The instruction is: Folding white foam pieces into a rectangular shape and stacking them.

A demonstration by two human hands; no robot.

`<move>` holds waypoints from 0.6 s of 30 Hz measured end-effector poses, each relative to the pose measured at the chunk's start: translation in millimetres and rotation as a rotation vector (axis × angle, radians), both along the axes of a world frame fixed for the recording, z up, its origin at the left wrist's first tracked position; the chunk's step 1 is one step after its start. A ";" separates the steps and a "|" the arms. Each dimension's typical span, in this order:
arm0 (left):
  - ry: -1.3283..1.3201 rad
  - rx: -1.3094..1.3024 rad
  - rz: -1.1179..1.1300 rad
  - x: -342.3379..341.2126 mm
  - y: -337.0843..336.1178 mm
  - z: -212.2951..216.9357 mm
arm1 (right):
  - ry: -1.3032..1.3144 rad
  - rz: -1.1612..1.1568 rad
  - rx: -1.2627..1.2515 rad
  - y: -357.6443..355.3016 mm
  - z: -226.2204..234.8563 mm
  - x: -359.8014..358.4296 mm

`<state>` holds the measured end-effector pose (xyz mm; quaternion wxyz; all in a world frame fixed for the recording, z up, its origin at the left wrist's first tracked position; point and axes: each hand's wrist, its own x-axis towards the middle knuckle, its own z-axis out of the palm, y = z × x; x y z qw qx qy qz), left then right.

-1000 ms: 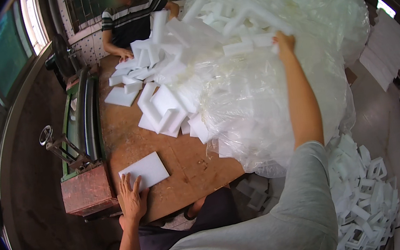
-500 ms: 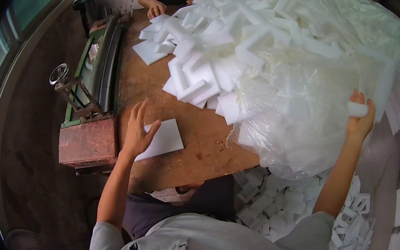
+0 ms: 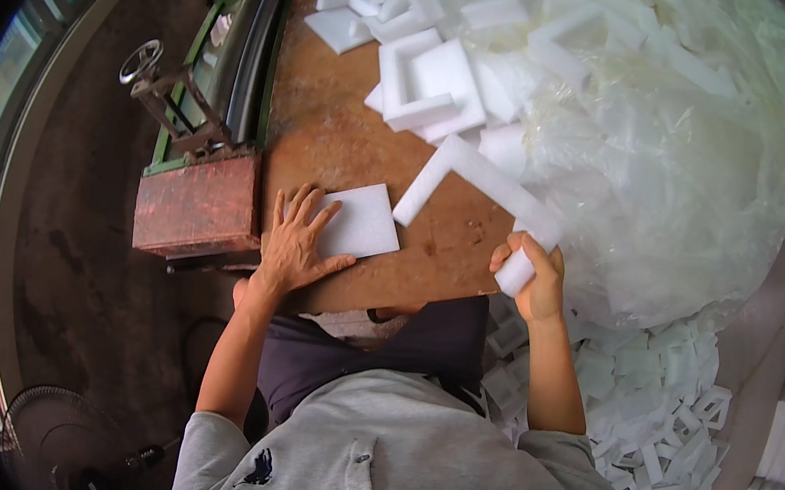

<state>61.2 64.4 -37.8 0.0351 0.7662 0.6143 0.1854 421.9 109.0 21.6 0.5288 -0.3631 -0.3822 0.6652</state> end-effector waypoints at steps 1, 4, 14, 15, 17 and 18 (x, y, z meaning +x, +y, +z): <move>-0.007 0.013 -0.040 -3.3 -3.5 1.1 | -0.001 -0.004 -0.008 0.4 -1.5 -3.6; 0.022 0.057 -0.100 -11.0 -7.3 6.0 | 0.012 0.016 -0.165 8.2 -6.8 -14.2; -0.545 0.064 0.330 12.9 -66.4 39.1 | -0.106 0.533 -0.051 -9.4 5.9 -114.3; -0.566 0.037 0.387 5.7 -69.6 36.7 | -0.106 0.581 -0.022 -1.7 5.7 -115.9; -0.607 0.039 0.520 -3.2 -78.6 37.2 | -0.449 0.349 0.399 12.4 -0.4 -129.3; -0.633 0.014 0.591 -7.9 -83.6 40.2 | -0.775 0.359 0.633 28.1 8.7 -133.1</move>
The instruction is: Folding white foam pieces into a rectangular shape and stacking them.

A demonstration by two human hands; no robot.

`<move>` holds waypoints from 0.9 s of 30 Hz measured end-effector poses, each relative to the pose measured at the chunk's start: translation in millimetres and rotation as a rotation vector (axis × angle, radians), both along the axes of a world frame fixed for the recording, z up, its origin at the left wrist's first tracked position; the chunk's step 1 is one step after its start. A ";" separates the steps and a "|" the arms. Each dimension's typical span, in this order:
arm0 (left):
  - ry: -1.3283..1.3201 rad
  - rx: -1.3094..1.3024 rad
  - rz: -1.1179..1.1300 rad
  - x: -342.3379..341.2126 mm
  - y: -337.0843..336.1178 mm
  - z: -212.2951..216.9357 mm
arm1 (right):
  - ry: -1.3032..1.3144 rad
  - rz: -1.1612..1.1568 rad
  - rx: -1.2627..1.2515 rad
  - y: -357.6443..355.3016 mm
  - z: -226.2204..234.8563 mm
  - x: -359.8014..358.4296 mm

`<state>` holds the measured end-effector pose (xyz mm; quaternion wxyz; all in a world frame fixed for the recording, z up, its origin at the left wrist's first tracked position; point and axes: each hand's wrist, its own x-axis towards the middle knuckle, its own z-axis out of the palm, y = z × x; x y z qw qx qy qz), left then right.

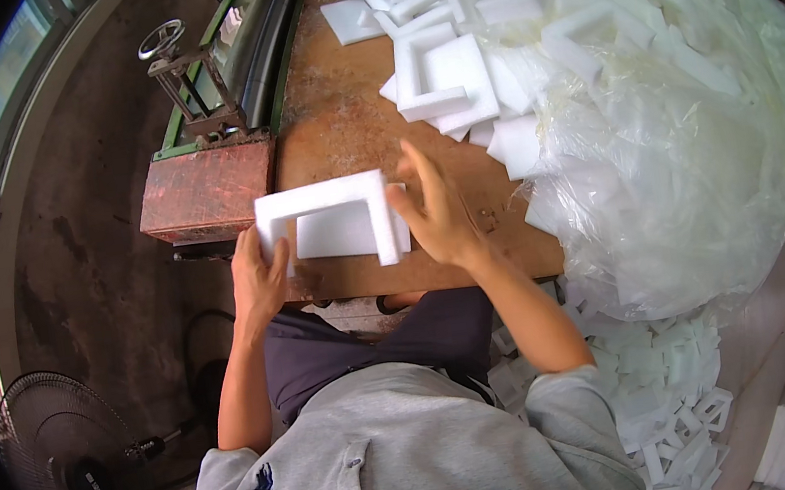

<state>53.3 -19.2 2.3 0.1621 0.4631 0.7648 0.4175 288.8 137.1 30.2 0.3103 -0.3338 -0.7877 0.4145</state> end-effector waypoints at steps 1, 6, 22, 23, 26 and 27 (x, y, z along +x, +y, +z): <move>0.030 0.018 -0.009 -5.6 -1.5 -7.7 | -0.171 -0.051 0.424 19.7 5.6 -8.1; 0.083 -0.002 -0.071 -8.3 -7.0 -28.6 | -0.778 -0.155 1.240 124.8 -9.7 -22.5; 0.111 -0.117 -0.063 -15.5 -8.8 -8.5 | -0.643 -0.204 1.009 119.5 22.6 2.4; 0.090 -0.090 -0.027 -24.7 -14.9 -2.6 | -0.605 -0.162 1.027 108.6 20.9 -4.3; 0.034 0.114 0.061 -66.8 -26.0 11.6 | -0.423 0.018 0.794 70.4 14.0 -18.5; 0.066 0.070 0.116 -88.4 -28.5 22.6 | -0.419 0.028 0.790 63.6 8.7 -20.7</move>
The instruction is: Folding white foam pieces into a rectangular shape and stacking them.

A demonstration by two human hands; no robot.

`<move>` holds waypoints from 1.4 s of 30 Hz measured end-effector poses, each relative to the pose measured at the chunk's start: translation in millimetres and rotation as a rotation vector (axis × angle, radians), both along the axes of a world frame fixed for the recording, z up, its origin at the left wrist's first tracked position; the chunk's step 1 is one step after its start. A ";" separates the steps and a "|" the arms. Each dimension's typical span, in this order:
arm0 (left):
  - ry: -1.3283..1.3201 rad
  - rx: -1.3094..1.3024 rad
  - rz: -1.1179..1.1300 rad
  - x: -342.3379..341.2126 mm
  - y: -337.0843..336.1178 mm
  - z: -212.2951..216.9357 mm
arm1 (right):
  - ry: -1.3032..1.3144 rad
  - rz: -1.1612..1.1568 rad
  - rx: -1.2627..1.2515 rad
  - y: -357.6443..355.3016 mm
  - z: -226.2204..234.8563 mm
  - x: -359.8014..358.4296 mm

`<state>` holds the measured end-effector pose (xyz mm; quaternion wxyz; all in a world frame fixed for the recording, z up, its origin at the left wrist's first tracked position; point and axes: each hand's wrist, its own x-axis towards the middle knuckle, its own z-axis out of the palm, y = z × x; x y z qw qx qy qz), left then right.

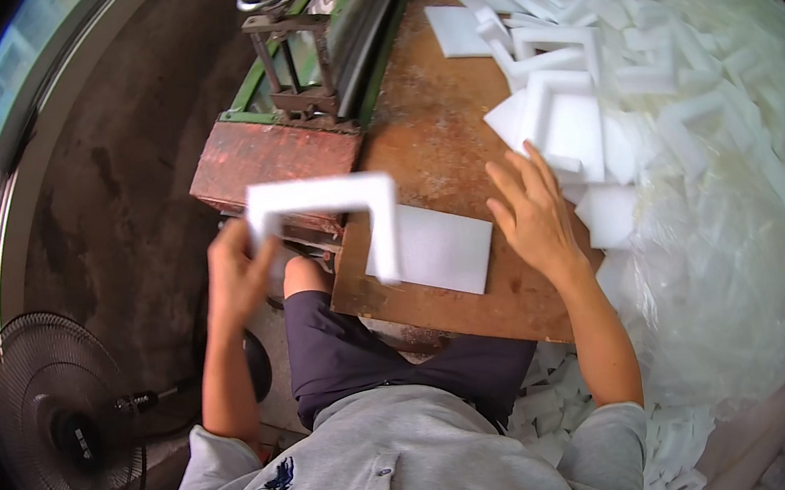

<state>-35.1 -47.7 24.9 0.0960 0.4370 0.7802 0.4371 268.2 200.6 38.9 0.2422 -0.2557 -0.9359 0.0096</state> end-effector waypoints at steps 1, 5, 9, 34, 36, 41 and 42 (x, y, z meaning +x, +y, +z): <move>0.026 0.052 0.070 -26.5 -2.9 0.7 | -0.033 0.054 -0.073 -5.2 -4.8 -5.6; 0.161 0.002 0.272 -150.7 10.0 16.2 | -0.101 0.181 -0.223 -0.4 -25.3 -21.4; 0.204 -0.136 0.254 -247.7 38.5 15.2 | -0.214 0.082 -0.002 35.7 -30.3 -26.4; 0.208 -0.220 -0.173 -308.6 229.5 -46.3 | 0.088 0.021 -0.689 103.1 -15.8 -157.3; 0.355 -0.119 -0.254 -333.9 229.9 -70.9 | 0.167 0.053 -0.658 113.0 -24.6 -188.5; 0.320 -0.114 -0.416 -290.0 255.7 -69.6 | 0.136 -0.103 -0.696 133.6 -39.8 -233.2; 0.151 -0.072 -0.460 -257.2 260.4 -54.3 | 0.134 -0.152 -0.699 137.9 -42.4 -234.0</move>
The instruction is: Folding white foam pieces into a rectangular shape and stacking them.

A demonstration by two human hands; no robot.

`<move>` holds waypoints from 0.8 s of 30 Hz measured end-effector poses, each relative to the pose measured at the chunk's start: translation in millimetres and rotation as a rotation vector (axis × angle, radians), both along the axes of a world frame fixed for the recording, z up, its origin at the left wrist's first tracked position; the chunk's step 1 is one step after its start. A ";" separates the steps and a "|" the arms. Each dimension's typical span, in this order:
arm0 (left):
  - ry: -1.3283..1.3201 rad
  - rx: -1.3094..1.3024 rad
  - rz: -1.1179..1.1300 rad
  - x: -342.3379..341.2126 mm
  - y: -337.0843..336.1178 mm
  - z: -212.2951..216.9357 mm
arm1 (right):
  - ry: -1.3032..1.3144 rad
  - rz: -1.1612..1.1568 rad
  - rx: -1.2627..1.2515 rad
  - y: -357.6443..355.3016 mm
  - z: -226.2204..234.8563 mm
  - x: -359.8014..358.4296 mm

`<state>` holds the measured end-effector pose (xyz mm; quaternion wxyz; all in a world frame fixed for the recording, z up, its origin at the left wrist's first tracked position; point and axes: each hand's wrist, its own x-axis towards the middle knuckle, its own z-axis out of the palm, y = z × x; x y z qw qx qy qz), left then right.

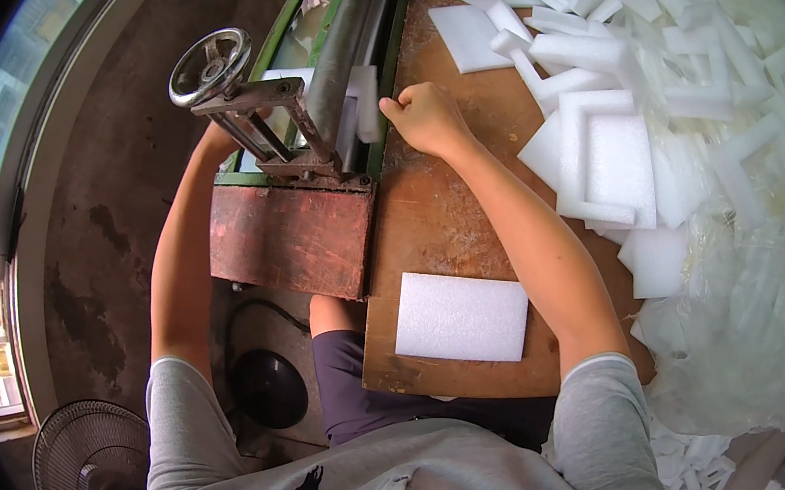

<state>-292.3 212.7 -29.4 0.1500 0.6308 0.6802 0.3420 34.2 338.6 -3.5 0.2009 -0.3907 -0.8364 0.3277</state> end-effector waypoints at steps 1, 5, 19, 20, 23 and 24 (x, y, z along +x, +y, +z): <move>-0.168 0.003 -0.022 23.9 0.3 12.6 | 0.001 0.000 0.001 4.2 -0.5 -3.7; -0.005 -0.014 0.056 51.2 0.7 18.6 | -0.091 -0.084 0.089 7.1 3.0 -5.5; -0.576 0.304 0.351 257.2 -149.8 86.5 | -0.042 -0.270 0.192 -140.3 62.4 197.8; -0.477 0.263 0.316 270.2 -156.4 73.6 | -0.014 -0.241 0.198 -157.3 58.5 206.3; -0.360 0.156 0.269 307.5 -161.6 57.0 | 0.084 -0.288 0.143 -188.8 34.1 231.5; -0.298 0.075 0.236 314.6 -165.9 57.9 | 0.124 -0.299 0.099 -196.9 31.5 234.7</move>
